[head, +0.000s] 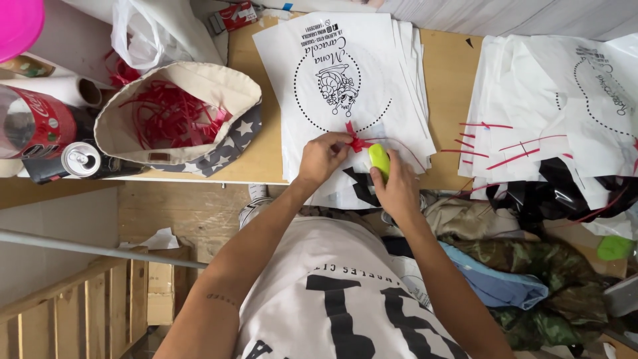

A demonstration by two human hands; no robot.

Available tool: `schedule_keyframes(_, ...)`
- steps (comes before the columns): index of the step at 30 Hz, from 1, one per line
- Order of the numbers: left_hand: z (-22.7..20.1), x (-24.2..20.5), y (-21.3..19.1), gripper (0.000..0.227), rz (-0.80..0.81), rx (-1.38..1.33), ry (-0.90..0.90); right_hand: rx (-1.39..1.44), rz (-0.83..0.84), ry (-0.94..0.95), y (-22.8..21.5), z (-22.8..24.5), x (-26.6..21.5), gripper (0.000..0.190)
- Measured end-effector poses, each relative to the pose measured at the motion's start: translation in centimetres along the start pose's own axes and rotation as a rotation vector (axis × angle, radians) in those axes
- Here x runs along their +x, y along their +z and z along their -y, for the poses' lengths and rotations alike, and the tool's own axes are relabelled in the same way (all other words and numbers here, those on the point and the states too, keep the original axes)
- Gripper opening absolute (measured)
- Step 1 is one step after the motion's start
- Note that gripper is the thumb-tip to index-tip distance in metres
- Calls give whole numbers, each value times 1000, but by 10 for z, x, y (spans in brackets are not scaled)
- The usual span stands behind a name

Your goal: The person ties red ribbons on white shopping bags using a handheld stapler to secure the knots. They repeatedly pick up bags, tie the ribbons, staple them, and place the finished bags into a pile.

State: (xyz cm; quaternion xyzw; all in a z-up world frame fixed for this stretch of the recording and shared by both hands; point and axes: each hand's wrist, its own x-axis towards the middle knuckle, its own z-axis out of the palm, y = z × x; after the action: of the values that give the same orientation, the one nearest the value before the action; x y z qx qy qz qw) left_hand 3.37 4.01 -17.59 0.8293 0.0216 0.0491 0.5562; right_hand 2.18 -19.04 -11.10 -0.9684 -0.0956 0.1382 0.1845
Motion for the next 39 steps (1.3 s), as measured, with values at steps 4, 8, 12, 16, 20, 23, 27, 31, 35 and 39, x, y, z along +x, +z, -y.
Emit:
schedule_keyframes(4,-21,7,-17,15,-35,-32,-13,-57,-175,-124,-16,8,14,64)
schedule_keyframes(8,-37,18,-21,15,-62,-56,15,14,-143,-120,-6,-2,52,50)
schedule_keyframes(12,-42,26,-15,19,-71,-162,38,408,54,167,-12,22,83,52)
schedule_keyframes(16,-50,27,-14,38,-17,-330,-163,599,35,102,-26,30,88,33)
schedule_keyframes(20,-37,21,-3,39,128,-638,-417,630,70,67,-29,19,98,33)
schedule_keyframes(23,4,25,14,20,199,-549,-359,570,144,26,-27,7,106,37)
schedule_keyframes(27,-1,21,-3,19,275,-96,-175,436,321,4,-37,13,101,42)
schedule_keyframes(31,17,20,-3,22,288,132,19,372,394,33,-48,8,113,44)
schedule_keyframes(35,12,26,-5,12,221,280,307,133,515,62,-29,-24,145,42)
schedule_keyframes(39,13,24,13,25,302,257,172,-51,570,37,-41,-18,152,33)
